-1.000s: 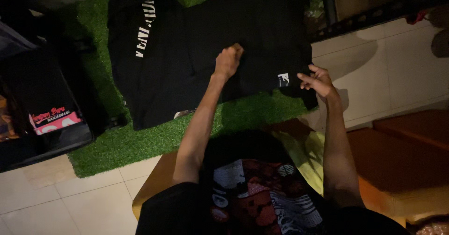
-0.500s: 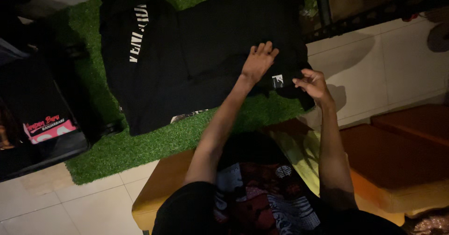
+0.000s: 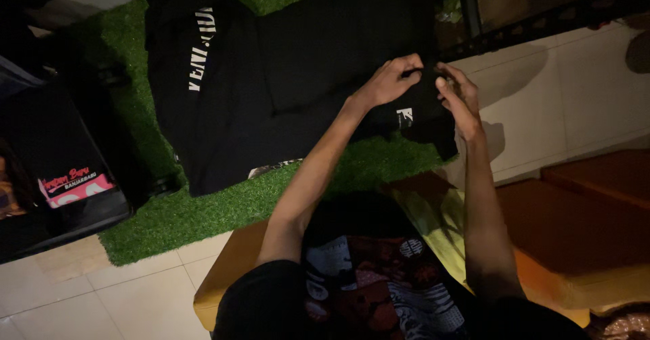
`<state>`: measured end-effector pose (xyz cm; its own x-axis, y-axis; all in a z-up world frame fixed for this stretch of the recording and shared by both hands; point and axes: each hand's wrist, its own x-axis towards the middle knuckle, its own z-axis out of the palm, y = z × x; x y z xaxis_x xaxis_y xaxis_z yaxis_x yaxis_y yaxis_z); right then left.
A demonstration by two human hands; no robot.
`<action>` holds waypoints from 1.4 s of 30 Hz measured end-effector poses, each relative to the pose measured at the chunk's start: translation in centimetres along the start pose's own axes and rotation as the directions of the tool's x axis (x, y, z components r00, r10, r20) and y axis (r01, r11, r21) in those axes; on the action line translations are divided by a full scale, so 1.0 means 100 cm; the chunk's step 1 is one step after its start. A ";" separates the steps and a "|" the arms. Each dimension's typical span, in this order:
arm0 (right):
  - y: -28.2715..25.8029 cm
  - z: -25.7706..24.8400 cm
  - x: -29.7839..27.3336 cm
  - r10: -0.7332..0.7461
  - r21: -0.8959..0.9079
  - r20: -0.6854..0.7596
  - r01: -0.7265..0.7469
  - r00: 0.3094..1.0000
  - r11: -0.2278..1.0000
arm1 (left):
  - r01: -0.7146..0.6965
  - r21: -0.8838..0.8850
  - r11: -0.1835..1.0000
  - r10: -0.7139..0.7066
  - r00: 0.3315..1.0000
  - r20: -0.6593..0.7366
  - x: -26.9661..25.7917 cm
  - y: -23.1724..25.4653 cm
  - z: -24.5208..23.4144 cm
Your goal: The person folds black shirts and places them into an open suitcase by hand, smoothing the fabric and aligning the edges.
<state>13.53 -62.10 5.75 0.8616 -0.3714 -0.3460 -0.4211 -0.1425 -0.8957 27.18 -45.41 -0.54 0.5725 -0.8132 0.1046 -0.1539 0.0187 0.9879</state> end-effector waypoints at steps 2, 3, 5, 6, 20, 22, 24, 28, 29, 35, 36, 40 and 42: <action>0.005 -0.003 0.012 0.045 0.083 0.170 -0.060 0.984 0.995 | 0.113 -0.037 0.993 -0.112 0.994 0.016 0.004 -0.008 0.003; 0.012 -0.007 0.018 0.058 0.121 0.256 -0.091 0.965 0.988 | 0.156 -0.039 0.987 -0.156 0.988 0.023 0.005 -0.010 0.003; 0.028 -0.018 0.025 0.152 -0.101 0.347 -0.125 0.925 0.987 | 0.246 -0.043 0.968 -0.244 0.969 0.036 0.003 -0.015 0.004; 0.035 -0.023 0.028 0.206 -0.211 0.385 -0.131 0.899 0.969 | 0.176 -0.031 0.984 -0.176 0.984 -0.003 0.004 -0.018 0.004; 0.059 -0.034 0.007 0.517 -0.152 0.353 -0.498 0.780 0.854 | 0.252 0.325 0.911 -0.001 0.792 -0.610 -0.150 0.076 -0.024; 0.056 -0.028 0.005 0.595 -0.202 0.234 -0.560 0.769 0.803 | 0.322 0.290 0.901 -0.031 0.715 -0.698 -0.205 0.084 -0.033; 0.057 -0.028 -0.001 0.621 -0.180 0.174 -0.595 0.765 0.783 | 0.386 0.180 0.905 -0.088 0.583 -0.807 -0.265 0.087 -0.043; 0.077 -0.028 0.001 0.513 -0.094 0.226 -0.506 0.828 0.858 | 0.545 -0.023 0.838 -0.191 0.253 -0.948 -0.377 0.076 -0.069; 0.080 -0.029 0.004 0.522 -0.121 0.178 -0.508 0.834 0.853 | 0.601 0.112 0.791 -0.045 0.240 -0.970 -0.403 0.072 -0.078; 0.077 -0.021 -0.007 0.339 0.174 0.246 -0.386 0.908 0.906 | 0.721 -0.059 0.690 -0.113 0.027 -0.993 -0.490 0.067 -0.107; 0.072 -0.018 -0.012 0.361 0.194 0.226 -0.405 0.905 0.894 | 0.729 -0.108 0.676 -0.191 0.032 -0.981 -0.493 0.065 -0.112; 0.076 -0.017 -0.013 0.287 0.220 0.264 -0.347 0.921 0.912 | 0.756 -0.171 0.632 -0.351 0.082 -0.933 -0.503 0.047 -0.134; 0.081 -0.017 -0.013 0.263 0.171 0.277 -0.317 0.924 0.933 | 0.749 -0.163 0.643 -0.365 0.112 -0.924 -0.509 0.033 -0.137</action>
<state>8.55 -64.36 -0.54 0.7642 -0.1264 -0.6325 -0.6172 0.1414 -0.7740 8.56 4.06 -0.99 0.8647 0.4395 -0.2430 0.4608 -0.5019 0.7319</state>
